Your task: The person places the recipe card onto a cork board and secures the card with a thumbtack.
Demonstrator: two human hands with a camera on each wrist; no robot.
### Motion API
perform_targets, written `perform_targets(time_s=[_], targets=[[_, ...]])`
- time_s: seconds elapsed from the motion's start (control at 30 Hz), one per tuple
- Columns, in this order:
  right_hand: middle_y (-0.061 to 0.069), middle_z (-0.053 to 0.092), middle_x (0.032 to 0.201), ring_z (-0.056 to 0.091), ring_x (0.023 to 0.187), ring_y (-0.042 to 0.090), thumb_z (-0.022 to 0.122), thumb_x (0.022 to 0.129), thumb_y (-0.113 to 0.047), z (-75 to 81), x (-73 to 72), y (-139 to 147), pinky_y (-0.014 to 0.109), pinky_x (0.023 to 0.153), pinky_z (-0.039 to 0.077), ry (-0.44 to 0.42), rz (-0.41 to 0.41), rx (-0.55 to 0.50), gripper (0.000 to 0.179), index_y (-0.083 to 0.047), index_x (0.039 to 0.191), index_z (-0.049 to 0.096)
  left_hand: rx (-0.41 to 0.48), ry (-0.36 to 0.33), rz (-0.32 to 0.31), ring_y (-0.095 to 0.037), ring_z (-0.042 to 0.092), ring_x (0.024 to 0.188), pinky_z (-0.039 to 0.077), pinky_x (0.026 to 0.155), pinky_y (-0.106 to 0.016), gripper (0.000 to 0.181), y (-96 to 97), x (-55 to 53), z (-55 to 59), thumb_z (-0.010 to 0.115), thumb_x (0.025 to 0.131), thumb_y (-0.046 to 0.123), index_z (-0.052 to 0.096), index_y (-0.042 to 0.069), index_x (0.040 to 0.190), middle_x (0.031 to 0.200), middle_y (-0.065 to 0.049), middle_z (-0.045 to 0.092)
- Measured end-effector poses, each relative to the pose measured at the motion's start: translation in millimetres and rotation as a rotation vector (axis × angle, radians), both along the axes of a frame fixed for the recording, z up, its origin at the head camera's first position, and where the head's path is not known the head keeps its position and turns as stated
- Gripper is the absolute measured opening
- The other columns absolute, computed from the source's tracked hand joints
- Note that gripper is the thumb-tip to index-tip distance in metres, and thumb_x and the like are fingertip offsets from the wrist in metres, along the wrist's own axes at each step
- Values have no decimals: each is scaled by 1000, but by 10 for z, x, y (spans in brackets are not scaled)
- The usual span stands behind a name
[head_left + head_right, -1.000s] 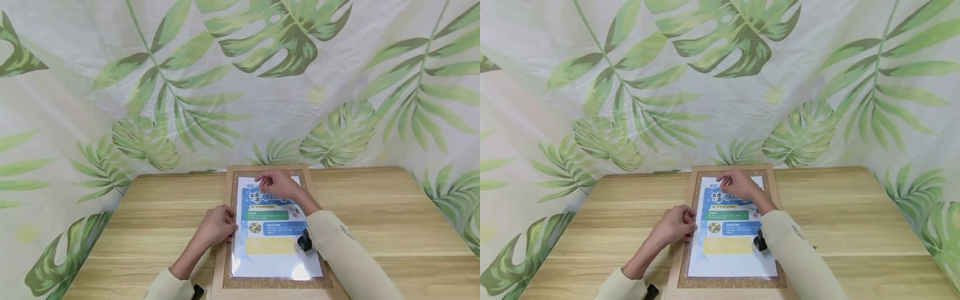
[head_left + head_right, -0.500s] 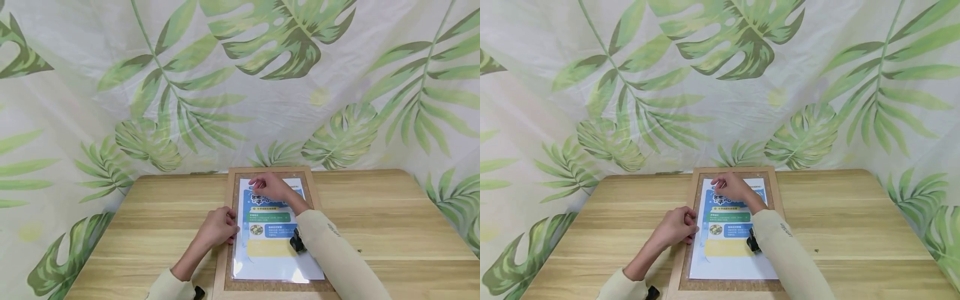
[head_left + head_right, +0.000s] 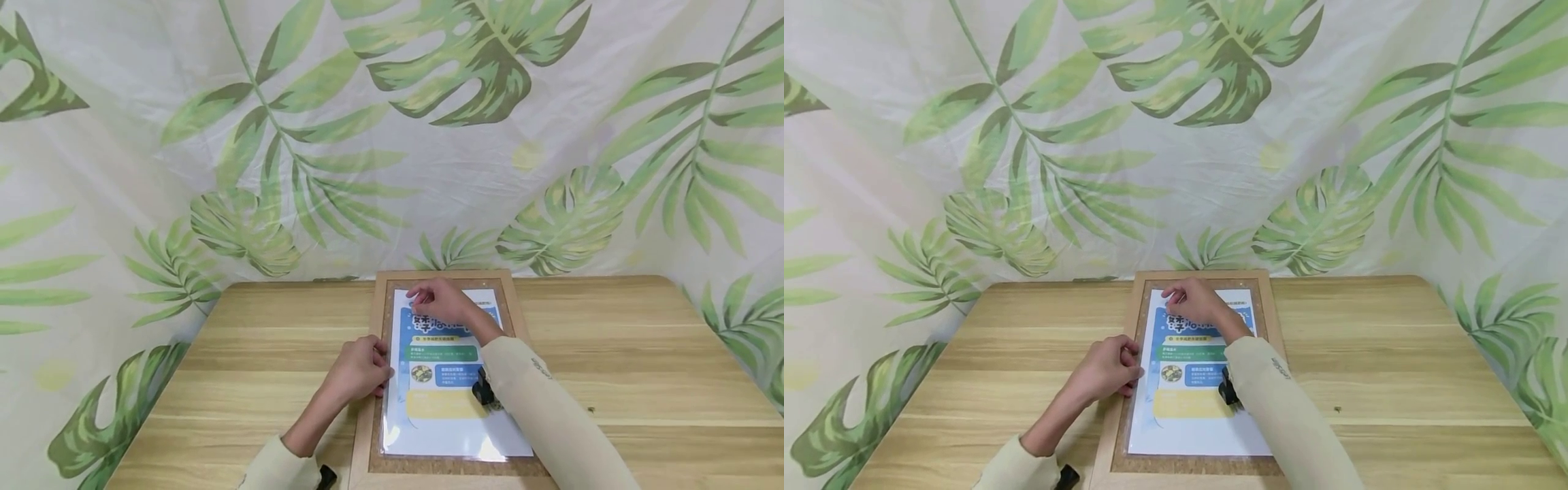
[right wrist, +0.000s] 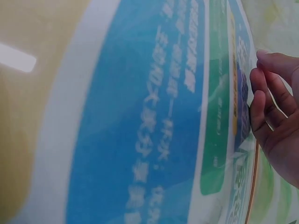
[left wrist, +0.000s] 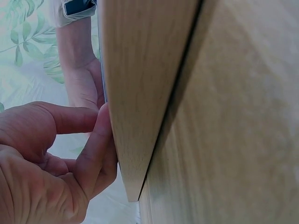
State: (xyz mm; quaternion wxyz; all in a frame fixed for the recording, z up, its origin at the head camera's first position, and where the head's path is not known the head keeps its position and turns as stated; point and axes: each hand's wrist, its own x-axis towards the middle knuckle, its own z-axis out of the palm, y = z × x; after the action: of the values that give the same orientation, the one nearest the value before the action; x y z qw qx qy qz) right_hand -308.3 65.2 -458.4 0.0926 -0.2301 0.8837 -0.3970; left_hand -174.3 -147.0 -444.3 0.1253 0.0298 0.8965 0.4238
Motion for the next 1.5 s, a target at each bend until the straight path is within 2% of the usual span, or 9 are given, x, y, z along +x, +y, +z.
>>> perform_targets(time_s=[0.37,0.6,0.8,1.0,1.27,1.5], targets=[[3,80,101,70,88,12,77,99,-12,-60,-100,-99,33,89,61,37,12,-3,29,-10,128,77,26,-11,-10,-16,68,61,63,54,-31,34,-18,-2,-5,77,93,-2,63,-8,123,87,-12,70],[5,79,102,68,86,13,76,100,-11,-109,-128,-145,29,83,58,27,-28,-27,26,-8,125,78,16,0,-19,-16,67,58,63,53,-31,32,-21,8,-6,76,93,-3,63,-8,121,84,-11,70],[5,80,103,70,89,14,77,99,-12,-126,-141,-169,31,86,59,17,-53,-42,27,-8,126,77,14,14,-31,-15,67,55,62,52,-31,31,-27,8,-19,75,92,-4,63,-10,120,82,-11,70],[6,80,105,71,91,16,78,98,-11,-129,-170,-180,35,89,60,37,-50,-52,29,-7,127,77,12,15,-33,-14,67,55,62,51,-31,32,-26,4,-17,76,92,-3,63,-10,121,82,-10,70],[6,80,102,72,90,15,77,98,-10,-135,-194,-186,33,87,60,46,-32,-59,28,-6,126,77,19,17,-39,-15,67,55,62,52,-30,33,-32,6,-8,76,93,-3,63,-10,122,83,-10,70],[9,80,107,75,97,20,76,99,-8,-123,-213,-212,38,94,62,50,-15,-66,27,-3,126,76,16,24,-40,-15,67,55,62,51,-30,32,-33,6,-13,76,92,-3,63,-10,121,83,-11,70]])
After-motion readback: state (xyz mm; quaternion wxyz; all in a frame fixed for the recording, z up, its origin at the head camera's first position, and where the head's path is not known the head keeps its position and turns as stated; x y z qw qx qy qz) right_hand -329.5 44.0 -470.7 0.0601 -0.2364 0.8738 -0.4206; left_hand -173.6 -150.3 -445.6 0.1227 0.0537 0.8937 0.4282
